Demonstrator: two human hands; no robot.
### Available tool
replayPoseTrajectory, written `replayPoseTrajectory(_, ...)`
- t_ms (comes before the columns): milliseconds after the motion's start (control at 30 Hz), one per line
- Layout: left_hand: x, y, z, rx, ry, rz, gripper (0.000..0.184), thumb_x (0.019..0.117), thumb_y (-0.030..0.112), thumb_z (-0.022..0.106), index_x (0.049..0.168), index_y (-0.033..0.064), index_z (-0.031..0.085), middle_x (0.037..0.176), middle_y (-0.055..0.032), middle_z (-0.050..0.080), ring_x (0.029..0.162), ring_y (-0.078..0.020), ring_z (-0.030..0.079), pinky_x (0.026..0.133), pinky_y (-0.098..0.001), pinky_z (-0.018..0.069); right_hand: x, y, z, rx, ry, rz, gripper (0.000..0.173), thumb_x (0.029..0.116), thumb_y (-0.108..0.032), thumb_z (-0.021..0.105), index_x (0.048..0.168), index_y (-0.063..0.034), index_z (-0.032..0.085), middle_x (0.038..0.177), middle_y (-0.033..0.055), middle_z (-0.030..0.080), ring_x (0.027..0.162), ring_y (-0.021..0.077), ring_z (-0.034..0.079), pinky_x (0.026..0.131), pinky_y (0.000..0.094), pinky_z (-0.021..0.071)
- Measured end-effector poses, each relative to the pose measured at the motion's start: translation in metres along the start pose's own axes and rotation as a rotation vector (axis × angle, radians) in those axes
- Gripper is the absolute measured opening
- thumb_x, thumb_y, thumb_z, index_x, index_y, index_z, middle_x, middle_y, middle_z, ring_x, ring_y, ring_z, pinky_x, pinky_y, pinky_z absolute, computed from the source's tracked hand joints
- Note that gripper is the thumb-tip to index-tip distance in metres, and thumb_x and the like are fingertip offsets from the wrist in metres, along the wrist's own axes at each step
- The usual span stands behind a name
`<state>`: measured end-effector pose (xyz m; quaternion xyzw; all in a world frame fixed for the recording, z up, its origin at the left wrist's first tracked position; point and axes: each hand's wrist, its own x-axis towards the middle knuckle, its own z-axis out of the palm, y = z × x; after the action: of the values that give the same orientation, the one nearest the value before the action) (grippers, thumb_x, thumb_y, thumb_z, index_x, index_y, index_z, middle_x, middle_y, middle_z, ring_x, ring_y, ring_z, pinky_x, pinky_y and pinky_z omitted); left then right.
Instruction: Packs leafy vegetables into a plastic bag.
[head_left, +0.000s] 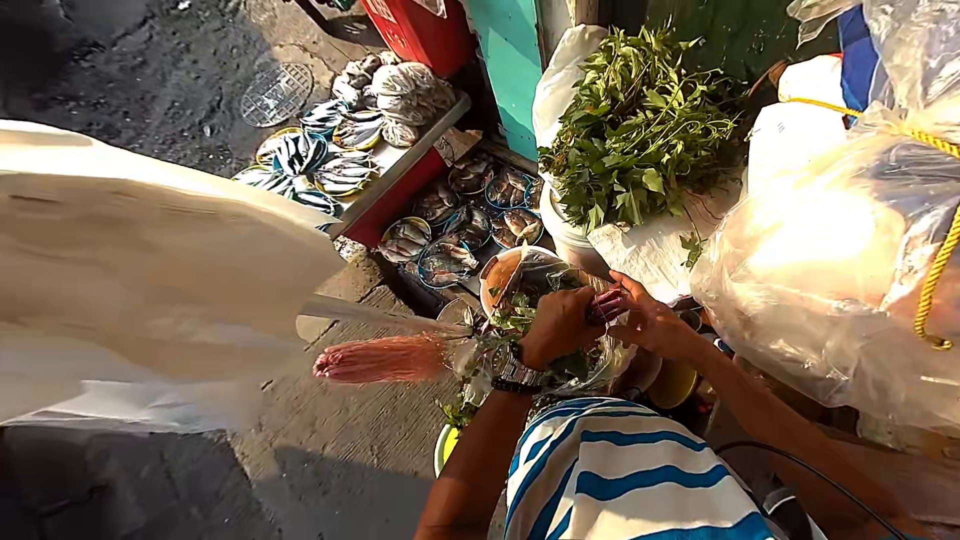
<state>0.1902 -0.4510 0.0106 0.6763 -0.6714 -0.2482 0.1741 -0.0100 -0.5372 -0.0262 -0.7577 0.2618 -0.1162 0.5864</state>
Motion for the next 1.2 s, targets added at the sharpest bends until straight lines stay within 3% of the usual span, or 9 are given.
replayPoseTrajectory(133,0.011,-0.005,-0.001,0.116,0.032,-0.192,0.043,0.0872,0.030,0.075,0.118,0.0016,0.064,0.093,-0.0195,0.072,0.091,-0.0407,0.070,0.079,-0.0606,0.0517,-0.028,-0.001,0.039,0.332,0.206,0.079,0.023,0.1065,-0.011,0.048,0.120,0.0054,0.055,0.087,0.0054,0.067,0.072,0.0111,0.069,0.070,0.0292,0.0614)
replayPoseTrajectory(200,0.018,-0.001,0.006,0.189,-0.011,-0.208,0.055,0.0870,0.027,0.076,0.132,0.0046,0.055,0.092,-0.0203,0.071,0.091,-0.0427,0.069,0.078,-0.0601,0.0504,-0.041,-0.014,0.052,0.107,0.246,0.019,0.024,0.1052,-0.011,0.049,0.110,0.0049,0.067,0.086,0.0056,0.069,0.073,0.0084,0.067,0.072,0.0257,0.0584)
replayPoseTrajectory(300,0.027,0.015,0.020,0.289,-0.122,-0.173,0.056,0.0911,0.023,0.072,0.140,0.0063,0.050,0.094,-0.0208,0.070,0.092,-0.0432,0.069,0.078,-0.0586,0.0505,-0.048,-0.045,0.054,-0.274,0.268,-0.225,0.022,0.0987,-0.007,0.054,0.103,0.0027,0.073,0.093,0.0134,0.075,0.085,0.0248,0.070,0.090,0.0479,0.0496)
replayPoseTrajectory(400,0.019,0.036,0.030,0.175,-0.120,0.006,0.026,0.0985,0.015,0.062,0.120,0.0001,0.067,0.098,-0.0242,0.071,0.095,-0.0433,0.069,0.082,-0.0586,0.0501,-0.029,-0.070,0.023,-0.276,0.118,-0.423,0.022,0.0980,-0.004,0.055,0.101,0.0043,0.075,0.096,0.0162,0.075,0.089,0.0215,0.072,0.085,0.0359,0.0564)
replayPoseTrajectory(500,0.013,0.047,0.035,-0.016,-0.215,0.168,0.040,0.0849,0.030,0.077,0.113,0.0023,0.071,0.110,-0.0204,0.071,0.109,-0.0378,0.067,0.093,-0.0603,0.0497,-0.001,-0.081,-0.024,-0.010,-0.122,-0.365,0.021,0.0992,-0.004,0.057,0.103,0.0020,0.076,0.085,0.0036,0.071,0.068,-0.0020,0.056,0.064,0.0146,0.0473)
replayPoseTrajectory(600,0.010,0.050,0.031,-0.204,-0.302,0.409,0.039,0.0747,0.028,0.084,0.102,0.0022,0.073,0.092,-0.0148,0.073,0.088,-0.0290,0.070,0.078,-0.0534,0.0548,0.015,-0.062,-0.050,0.456,-0.326,-0.214,0.025,0.1006,0.000,0.053,0.114,0.0016,0.075,0.063,-0.0014,0.060,0.045,-0.0028,0.042,0.042,0.0136,0.0359)
replayPoseTrajectory(800,-0.007,0.015,0.015,-0.485,-0.212,0.345,0.031,0.0758,0.016,0.081,0.099,-0.0014,0.073,0.084,-0.0077,0.073,0.074,-0.0086,0.068,0.071,-0.0306,0.0561,0.003,-0.005,-0.030,0.884,-0.231,-0.135,0.028,0.1008,-0.017,0.057,0.122,-0.0134,0.075,0.062,-0.0127,0.055,0.047,-0.0058,0.041,0.045,0.0125,0.0350)
replayPoseTrajectory(1000,0.001,0.001,0.027,-0.288,-0.148,0.143,0.033,0.0798,0.023,0.079,0.102,0.0001,0.072,0.086,-0.0136,0.072,0.082,-0.0270,0.070,0.076,-0.0530,0.0539,-0.032,-0.029,0.003,0.148,0.235,-0.299,0.027,0.1009,-0.005,0.052,0.116,0.0022,0.074,0.087,-0.0007,0.075,0.058,-0.0033,0.059,0.057,0.0151,0.0532)
replayPoseTrajectory(1200,0.023,-0.003,0.029,-0.146,-0.150,-0.070,0.044,0.0844,0.033,0.078,0.116,0.0027,0.071,0.098,-0.0182,0.072,0.097,-0.0359,0.069,0.086,-0.0607,0.0508,-0.041,-0.012,0.042,-0.298,0.247,-0.448,0.024,0.0945,-0.008,0.054,0.095,0.0005,0.077,0.093,0.0122,0.076,0.088,0.0184,0.073,0.083,0.0314,0.0587)
